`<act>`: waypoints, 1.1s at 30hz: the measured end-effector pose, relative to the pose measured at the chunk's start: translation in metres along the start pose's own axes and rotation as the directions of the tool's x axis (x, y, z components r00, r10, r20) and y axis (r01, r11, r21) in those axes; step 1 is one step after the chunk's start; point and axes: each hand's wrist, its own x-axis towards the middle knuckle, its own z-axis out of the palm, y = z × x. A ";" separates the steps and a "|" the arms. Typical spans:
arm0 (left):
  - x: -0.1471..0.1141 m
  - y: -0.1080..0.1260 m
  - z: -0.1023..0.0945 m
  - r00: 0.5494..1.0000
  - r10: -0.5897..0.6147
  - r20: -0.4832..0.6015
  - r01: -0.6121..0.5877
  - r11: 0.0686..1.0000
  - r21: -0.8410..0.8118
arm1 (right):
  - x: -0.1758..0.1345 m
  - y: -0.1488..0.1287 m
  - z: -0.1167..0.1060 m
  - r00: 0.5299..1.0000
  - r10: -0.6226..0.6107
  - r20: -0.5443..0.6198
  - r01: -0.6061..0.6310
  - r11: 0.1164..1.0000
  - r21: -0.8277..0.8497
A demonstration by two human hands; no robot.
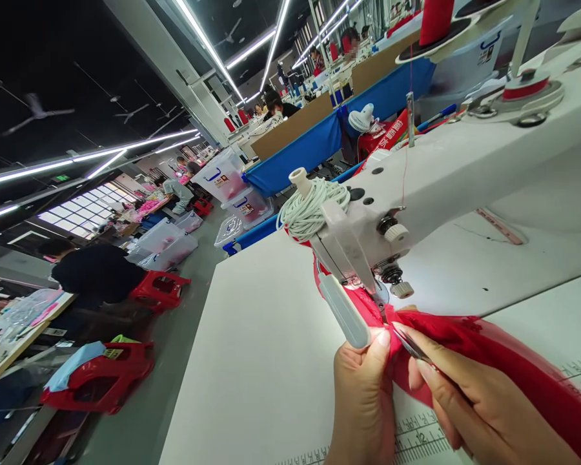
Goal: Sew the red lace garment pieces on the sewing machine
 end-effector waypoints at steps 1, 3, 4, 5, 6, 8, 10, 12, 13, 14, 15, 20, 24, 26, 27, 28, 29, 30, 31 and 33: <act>0.000 0.000 0.000 1.000 0.004 0.004 -0.004 1.000 0.001 | 0.001 0.000 0.000 0.999 0.035 0.021 -0.036 0.999 0.034; 0.000 0.000 0.001 1.000 0.006 0.012 -0.006 1.000 0.006 | 0.001 -0.002 -0.001 0.991 0.121 0.057 -0.127 0.986 0.106; 0.000 0.000 0.001 1.000 0.005 0.016 -0.006 1.000 0.010 | 0.001 -0.004 0.000 0.987 0.148 0.058 -0.154 0.980 0.126; 0.000 0.000 0.001 1.000 0.007 0.014 -0.007 1.000 0.013 | 0.000 -0.005 0.000 0.986 0.160 0.055 -0.166 0.975 0.146; -0.001 -0.001 0.001 1.000 0.008 0.007 -0.008 1.000 0.015 | 0.000 -0.007 0.001 0.985 0.163 0.051 -0.169 0.971 0.167; -0.001 -0.001 0.000 1.000 0.008 -0.001 -0.008 1.000 0.023 | 0.000 -0.008 0.001 0.986 0.163 0.043 -0.168 0.966 0.198; -0.002 -0.001 0.000 1.000 0.010 -0.009 -0.010 1.000 0.029 | 0.001 -0.008 0.001 0.985 0.164 0.045 -0.169 0.966 0.197; -0.002 -0.001 0.000 1.000 0.018 -0.015 -0.017 0.999 0.041 | 0.002 -0.007 0.000 0.985 0.154 0.075 -0.165 0.971 0.174; -0.002 -0.001 0.000 1.000 0.021 -0.021 -0.020 0.999 0.046 | 0.002 -0.007 -0.001 0.984 0.155 0.086 -0.167 0.972 0.163; -0.002 -0.001 0.000 0.999 0.022 -0.025 -0.021 0.999 0.050 | 0.002 -0.007 -0.002 0.983 0.161 0.090 -0.173 0.972 0.158; -0.002 -0.001 0.000 0.999 0.023 -0.027 -0.022 0.998 0.052 | 0.002 -0.008 -0.002 0.981 0.171 0.086 -0.183 0.971 0.156; 0.000 0.000 0.000 0.995 0.049 -0.085 -0.042 0.996 0.074 | 0.001 -0.011 0.000 0.980 0.193 0.047 -0.198 0.964 0.176; 0.000 0.002 0.000 0.986 0.077 -0.150 -0.060 0.991 0.117 | 0.001 -0.011 0.000 0.978 0.203 0.058 -0.210 0.954 0.214; 0.000 0.002 0.001 0.987 0.079 -0.139 -0.061 0.990 0.130 | 0.001 -0.011 0.000 0.972 0.221 0.081 -0.234 0.943 0.236; -0.001 0.002 0.001 0.988 0.076 -0.133 -0.058 0.989 0.135 | 0.001 -0.010 0.000 0.969 0.231 0.089 -0.246 0.937 0.246; -0.001 0.002 0.002 0.988 0.072 -0.133 -0.054 0.989 0.140 | 0.001 -0.010 0.001 0.966 0.242 0.092 -0.258 0.932 0.256; -0.001 0.002 0.002 0.988 0.069 -0.138 -0.050 0.989 0.142 | 0.000 -0.010 0.001 0.963 0.252 0.091 -0.268 0.926 0.265; -0.001 0.001 0.002 0.987 0.067 -0.144 -0.047 0.989 0.140 | 0.000 -0.010 0.002 0.961 0.262 0.088 -0.276 0.921 0.274; -0.001 0.001 0.002 0.987 0.064 -0.147 -0.044 0.990 0.135 | -0.001 -0.009 0.002 0.959 0.271 0.084 -0.284 0.916 0.282; -0.001 0.000 0.002 0.990 0.053 -0.129 -0.038 0.993 0.114 | -0.002 -0.009 0.004 0.955 0.287 0.078 -0.297 0.907 0.299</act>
